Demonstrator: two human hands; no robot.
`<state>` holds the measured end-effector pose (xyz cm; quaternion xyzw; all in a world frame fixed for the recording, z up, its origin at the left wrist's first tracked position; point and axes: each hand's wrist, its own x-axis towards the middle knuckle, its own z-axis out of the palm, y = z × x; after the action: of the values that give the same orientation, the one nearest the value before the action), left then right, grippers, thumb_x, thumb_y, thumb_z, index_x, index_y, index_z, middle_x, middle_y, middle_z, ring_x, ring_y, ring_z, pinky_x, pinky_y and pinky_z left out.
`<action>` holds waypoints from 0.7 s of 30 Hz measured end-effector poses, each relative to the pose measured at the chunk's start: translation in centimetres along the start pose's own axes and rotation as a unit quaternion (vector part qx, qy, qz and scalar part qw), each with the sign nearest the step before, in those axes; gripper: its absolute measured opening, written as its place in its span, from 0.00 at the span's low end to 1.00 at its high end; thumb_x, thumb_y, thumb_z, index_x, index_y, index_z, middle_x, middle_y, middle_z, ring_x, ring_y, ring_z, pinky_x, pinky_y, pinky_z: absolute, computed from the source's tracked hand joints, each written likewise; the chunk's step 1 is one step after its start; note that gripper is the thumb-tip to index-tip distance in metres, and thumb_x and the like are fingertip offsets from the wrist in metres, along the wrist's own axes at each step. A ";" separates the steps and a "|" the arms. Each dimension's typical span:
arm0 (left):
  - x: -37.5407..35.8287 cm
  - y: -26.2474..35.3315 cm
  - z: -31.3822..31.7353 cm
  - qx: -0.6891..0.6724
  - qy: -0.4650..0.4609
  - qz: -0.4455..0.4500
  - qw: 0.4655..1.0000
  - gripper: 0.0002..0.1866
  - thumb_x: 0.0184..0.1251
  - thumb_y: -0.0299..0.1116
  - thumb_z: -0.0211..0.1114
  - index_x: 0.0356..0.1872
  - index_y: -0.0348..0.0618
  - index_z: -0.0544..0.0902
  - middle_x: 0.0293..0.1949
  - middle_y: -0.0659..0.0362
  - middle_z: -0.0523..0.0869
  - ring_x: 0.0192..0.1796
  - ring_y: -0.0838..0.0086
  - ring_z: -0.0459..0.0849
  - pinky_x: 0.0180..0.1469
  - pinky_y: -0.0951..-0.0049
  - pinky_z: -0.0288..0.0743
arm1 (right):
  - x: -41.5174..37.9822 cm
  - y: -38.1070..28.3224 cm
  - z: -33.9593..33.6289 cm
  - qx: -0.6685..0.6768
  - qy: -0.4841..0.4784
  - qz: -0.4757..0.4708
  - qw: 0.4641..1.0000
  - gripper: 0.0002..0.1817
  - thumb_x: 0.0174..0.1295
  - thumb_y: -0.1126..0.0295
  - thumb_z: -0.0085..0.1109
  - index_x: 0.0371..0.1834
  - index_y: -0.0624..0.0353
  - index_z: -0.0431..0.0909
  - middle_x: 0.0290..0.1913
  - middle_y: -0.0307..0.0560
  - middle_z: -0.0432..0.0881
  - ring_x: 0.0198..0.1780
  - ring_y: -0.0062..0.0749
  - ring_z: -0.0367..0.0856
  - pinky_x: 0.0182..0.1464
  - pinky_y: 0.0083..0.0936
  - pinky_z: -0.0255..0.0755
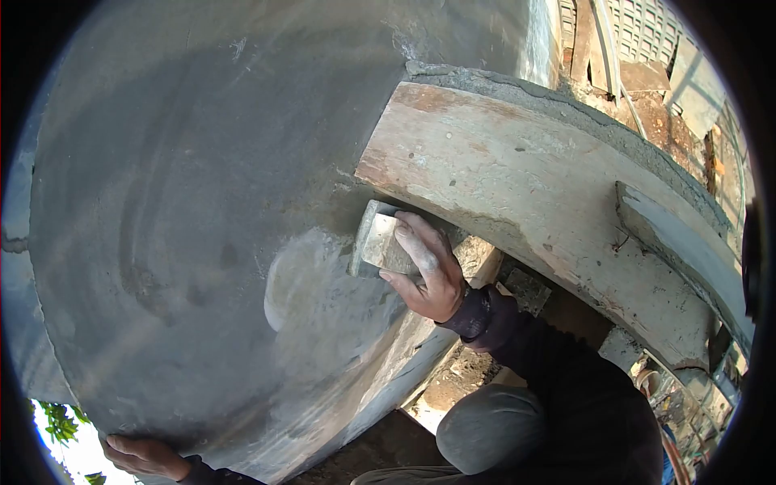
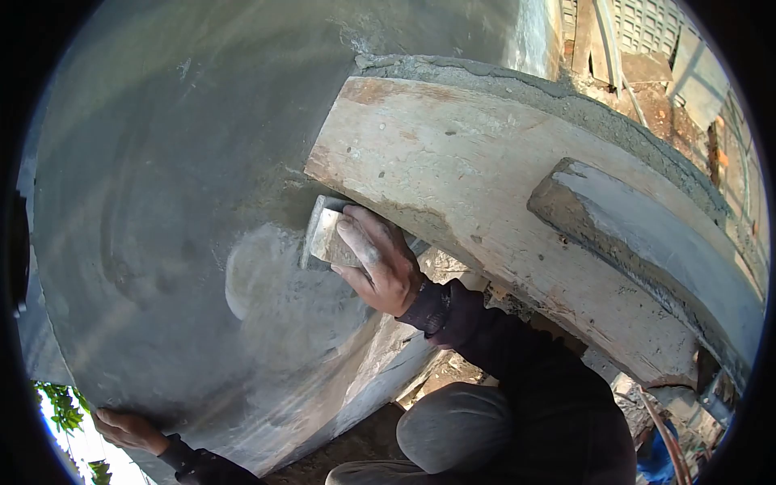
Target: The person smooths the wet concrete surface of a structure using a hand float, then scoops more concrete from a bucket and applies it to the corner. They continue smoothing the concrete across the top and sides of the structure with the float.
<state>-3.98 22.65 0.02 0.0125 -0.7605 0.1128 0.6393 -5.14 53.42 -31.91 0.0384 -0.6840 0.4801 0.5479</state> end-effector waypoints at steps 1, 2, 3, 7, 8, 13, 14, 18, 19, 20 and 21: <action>0.0 -0.2 0.0 0.004 0.002 0.001 1.000 0.36 0.71 0.58 0.35 0.46 0.28 0.74 0.46 0.35 0.74 0.48 0.44 0.70 0.53 0.45 0.61 | 1.0 0.0 0.5 -0.017 0.003 -0.020 1.000 0.38 0.50 0.76 0.68 0.65 0.64 0.59 0.59 0.68 0.68 0.57 0.57 0.72 0.57 0.42 0.68; 0.1 -0.3 0.0 0.000 0.004 0.003 1.000 0.36 0.71 0.58 0.36 0.46 0.27 0.74 0.46 0.35 0.74 0.48 0.44 0.70 0.53 0.45 0.61 | 1.6 0.0 0.9 -0.027 0.001 -0.026 0.999 0.39 0.49 0.76 0.68 0.65 0.64 0.59 0.58 0.69 0.68 0.56 0.57 0.72 0.56 0.43 0.68; 0.1 -0.5 0.0 -0.004 0.006 0.005 1.000 0.36 0.71 0.58 0.36 0.46 0.27 0.74 0.46 0.35 0.74 0.48 0.44 0.70 0.53 0.45 0.61 | 2.1 0.1 1.4 -0.038 -0.001 -0.032 0.999 0.39 0.49 0.76 0.68 0.66 0.64 0.59 0.58 0.69 0.68 0.56 0.58 0.73 0.55 0.43 0.69; 0.3 -1.2 0.3 0.027 -0.007 0.006 1.000 0.36 0.72 0.58 0.36 0.46 0.27 0.74 0.46 0.35 0.74 0.48 0.46 0.71 0.53 0.47 0.62 | 0.4 1.5 1.8 -0.095 -0.004 -0.054 0.994 0.40 0.48 0.76 0.69 0.66 0.64 0.59 0.57 0.71 0.68 0.54 0.61 0.73 0.54 0.46 0.70; 0.3 -1.1 0.2 0.023 -0.013 0.008 1.000 0.35 0.72 0.57 0.35 0.47 0.27 0.73 0.47 0.36 0.73 0.49 0.47 0.71 0.54 0.47 0.62 | -0.4 1.7 1.3 -0.133 -0.021 -0.037 0.990 0.39 0.48 0.76 0.69 0.65 0.65 0.60 0.57 0.72 0.68 0.53 0.62 0.73 0.53 0.47 0.70; -0.1 -1.8 0.7 -0.081 -0.016 -0.013 0.997 0.33 0.74 0.55 0.34 0.50 0.28 0.72 0.51 0.38 0.72 0.52 0.50 0.72 0.56 0.48 0.62 | -5.9 5.9 0.5 -0.179 -0.036 -0.031 0.983 0.37 0.48 0.74 0.71 0.61 0.68 0.63 0.53 0.72 0.72 0.50 0.63 0.76 0.51 0.46 0.73; -0.1 -2.8 1.0 -0.114 -0.012 -0.052 0.992 0.31 0.75 0.53 0.36 0.52 0.30 0.71 0.53 0.39 0.71 0.54 0.51 0.71 0.58 0.48 0.62 | -7.1 6.6 0.6 -0.191 -0.035 -0.020 0.981 0.37 0.47 0.73 0.71 0.61 0.68 0.63 0.52 0.71 0.73 0.50 0.62 0.77 0.51 0.45 0.73; 0.0 -2.8 0.9 -0.123 -0.029 -0.043 0.991 0.29 0.75 0.52 0.37 0.55 0.32 0.69 0.55 0.41 0.70 0.57 0.53 0.70 0.60 0.49 0.61 | -12.5 10.6 -0.1 -0.212 -0.054 -0.003 0.976 0.37 0.48 0.72 0.72 0.61 0.68 0.64 0.47 0.66 0.77 0.46 0.58 0.79 0.50 0.41 0.74; -0.1 -2.7 1.0 -0.128 -0.026 -0.050 0.990 0.30 0.74 0.52 0.37 0.55 0.32 0.69 0.55 0.41 0.70 0.57 0.52 0.70 0.60 0.49 0.62 | -13.9 11.9 -0.1 -0.192 -0.056 0.013 0.980 0.38 0.48 0.72 0.72 0.61 0.68 0.63 0.46 0.65 0.77 0.46 0.58 0.79 0.50 0.41 0.74; -0.2 -2.6 1.1 -0.130 -0.024 -0.055 0.990 0.30 0.74 0.53 0.36 0.55 0.31 0.69 0.55 0.40 0.71 0.56 0.52 0.70 0.60 0.49 0.62 | -14.7 12.8 0.0 -0.195 -0.060 0.007 0.979 0.38 0.48 0.71 0.72 0.62 0.66 0.62 0.47 0.64 0.77 0.46 0.58 0.79 0.50 0.41 0.74; -0.1 -2.5 1.0 -0.131 -0.021 -0.060 0.989 0.30 0.74 0.53 0.36 0.54 0.31 0.69 0.54 0.40 0.71 0.56 0.51 0.70 0.60 0.49 0.62 | -17.3 14.0 0.7 -0.229 -0.057 0.027 0.971 0.38 0.48 0.71 0.72 0.62 0.65 0.62 0.48 0.65 0.76 0.47 0.59 0.78 0.51 0.42 0.73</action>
<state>-4.52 20.01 0.12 -0.0234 -0.7798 -0.0266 0.6250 -6.91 52.25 -54.10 -0.0794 -0.8063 0.3229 0.4891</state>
